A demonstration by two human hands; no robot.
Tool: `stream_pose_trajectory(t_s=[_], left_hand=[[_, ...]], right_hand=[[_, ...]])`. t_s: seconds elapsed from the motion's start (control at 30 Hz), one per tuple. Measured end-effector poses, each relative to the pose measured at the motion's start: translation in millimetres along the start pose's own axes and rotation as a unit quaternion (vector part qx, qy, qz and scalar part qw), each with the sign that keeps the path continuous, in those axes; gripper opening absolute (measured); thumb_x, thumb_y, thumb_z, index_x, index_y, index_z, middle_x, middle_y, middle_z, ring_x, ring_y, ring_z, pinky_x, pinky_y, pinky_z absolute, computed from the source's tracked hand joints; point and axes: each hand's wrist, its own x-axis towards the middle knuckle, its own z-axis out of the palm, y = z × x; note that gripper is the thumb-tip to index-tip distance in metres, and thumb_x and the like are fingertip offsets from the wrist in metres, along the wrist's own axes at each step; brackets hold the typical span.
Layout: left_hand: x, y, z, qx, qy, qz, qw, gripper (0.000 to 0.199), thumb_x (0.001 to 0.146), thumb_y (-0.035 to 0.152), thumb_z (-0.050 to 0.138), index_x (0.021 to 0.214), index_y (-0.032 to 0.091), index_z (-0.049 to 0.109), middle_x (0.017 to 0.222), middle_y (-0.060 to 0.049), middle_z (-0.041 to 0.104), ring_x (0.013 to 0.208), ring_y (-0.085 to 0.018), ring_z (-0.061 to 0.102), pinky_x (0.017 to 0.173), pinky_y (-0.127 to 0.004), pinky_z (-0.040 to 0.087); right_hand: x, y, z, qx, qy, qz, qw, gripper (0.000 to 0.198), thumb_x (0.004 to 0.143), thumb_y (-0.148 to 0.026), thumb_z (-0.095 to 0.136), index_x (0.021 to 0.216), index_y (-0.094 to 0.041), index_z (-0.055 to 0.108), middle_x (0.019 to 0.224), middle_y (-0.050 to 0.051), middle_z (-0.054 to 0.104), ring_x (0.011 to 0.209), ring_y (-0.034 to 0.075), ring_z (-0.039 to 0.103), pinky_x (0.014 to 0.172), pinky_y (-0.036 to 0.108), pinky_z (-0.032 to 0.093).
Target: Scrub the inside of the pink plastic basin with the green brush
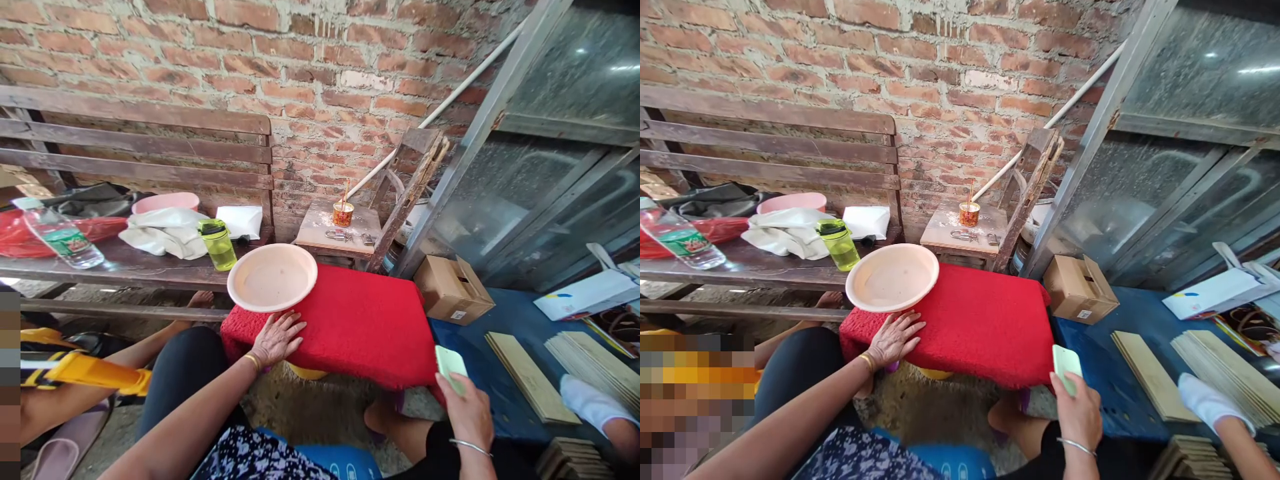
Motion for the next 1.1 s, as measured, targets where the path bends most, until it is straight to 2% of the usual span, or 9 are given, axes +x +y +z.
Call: stream_pose_trajectory(t_s=[0.07, 0.17, 0.3, 0.4, 0.53, 0.67, 0.9, 1.0, 1.1], left_hand=[[1, 2, -3, -0.006, -0.008, -0.005, 1.0, 0.037, 0.096, 0.043, 0.053, 0.131, 0.035, 0.065, 0.141, -0.002, 0.06, 0.131, -0.027, 0.053, 0.115, -0.046, 0.028], [2, 3, -7, -0.015, -0.02, -0.005, 1.0, 0.038, 0.096, 0.043, 0.054, 0.132, 0.036, 0.064, 0.142, -0.002, 0.059, 0.132, -0.026, 0.051, 0.115, -0.046, 0.027], [3, 4, -9, -0.019, -0.025, -0.008, 0.999, 0.04, 0.096, 0.042, 0.055, 0.134, 0.036, 0.062, 0.142, -0.001, 0.059, 0.134, -0.026, 0.05, 0.117, -0.046, 0.025], [2, 4, -8, -0.021, -0.026, -0.012, 0.999, 0.039, 0.096, 0.044, 0.056, 0.134, 0.037, 0.062, 0.143, 0.0, 0.058, 0.134, -0.026, 0.049, 0.117, -0.046, 0.025], [2, 3, -4, -0.023, -0.027, -0.013, 0.999, 0.039, 0.096, 0.048, 0.055, 0.132, 0.037, 0.063, 0.142, 0.0, 0.059, 0.134, -0.025, 0.049, 0.117, -0.045, 0.024], [2, 3, -3, -0.016, -0.024, -0.012, 1.0, 0.038, 0.096, 0.049, 0.056, 0.131, 0.037, 0.064, 0.142, 0.0, 0.059, 0.133, -0.024, 0.049, 0.118, -0.045, 0.023], [2, 3, -3, -0.03, -0.027, -0.017, 0.999, 0.04, 0.095, 0.048, 0.056, 0.133, 0.037, 0.063, 0.142, 0.0, 0.059, 0.134, -0.026, 0.049, 0.118, -0.046, 0.023], [2, 3, -2, -0.04, -0.019, -0.016, 0.999, 0.04, 0.096, 0.049, 0.054, 0.132, 0.035, 0.064, 0.142, -0.001, 0.059, 0.134, -0.026, 0.049, 0.118, -0.047, 0.023], [1, 3, -3, -0.04, -0.013, -0.012, 0.999, 0.039, 0.097, 0.049, 0.054, 0.132, 0.035, 0.064, 0.141, -0.001, 0.06, 0.134, -0.026, 0.049, 0.117, -0.046, 0.024]], right_hand=[[1, -4, -3, 0.052, 0.018, 0.025, 0.998, 0.068, 0.073, -0.075, 0.05, 0.105, -0.019, 0.071, 0.091, 0.016, 0.064, 0.104, 0.04, 0.06, 0.087, 0.052, 0.05], [-5, -22, 6, 0.095, 0.005, 0.001, 0.995, 0.074, 0.069, -0.08, 0.051, 0.105, -0.019, 0.071, 0.096, 0.015, 0.065, 0.097, 0.037, 0.062, 0.088, 0.051, 0.05], [-11, -33, 23, 0.0, -0.024, -0.077, 0.997, 0.077, 0.071, -0.083, 0.042, 0.105, -0.02, 0.069, 0.093, 0.015, 0.065, 0.093, 0.036, 0.063, 0.082, 0.049, 0.051], [-5, -33, 25, -0.071, -0.026, -0.111, 0.991, 0.073, 0.071, -0.083, 0.04, 0.098, -0.022, 0.069, 0.092, 0.016, 0.068, 0.096, 0.037, 0.063, 0.081, 0.049, 0.051], [7, -36, 18, -0.128, -0.038, -0.103, 0.986, 0.067, 0.069, -0.082, 0.042, 0.09, -0.024, 0.069, 0.096, 0.019, 0.069, 0.086, 0.039, 0.064, 0.075, 0.053, 0.05], [9, -44, 16, -0.152, -0.074, -0.1, 0.981, 0.054, 0.069, -0.074, 0.044, 0.082, -0.026, 0.066, 0.083, 0.017, 0.065, 0.074, 0.036, 0.064, 0.071, 0.053, 0.049], [-3, -44, 15, -0.206, -0.03, -0.135, 0.969, 0.041, 0.076, -0.071, 0.039, 0.074, -0.035, 0.056, 0.085, 0.01, 0.064, 0.078, 0.035, 0.066, 0.069, 0.052, 0.049], [-4, -47, 10, -0.155, -0.044, -0.117, 0.98, 0.042, 0.077, -0.071, 0.04, 0.082, -0.033, 0.058, 0.091, 0.011, 0.065, 0.076, 0.034, 0.066, 0.069, 0.051, 0.051], [-25, -65, 16, -0.046, -0.052, -0.168, 0.983, 0.049, 0.077, -0.072, 0.047, 0.09, -0.027, 0.059, 0.095, 0.012, 0.064, 0.082, 0.032, 0.065, 0.071, 0.046, 0.053]])
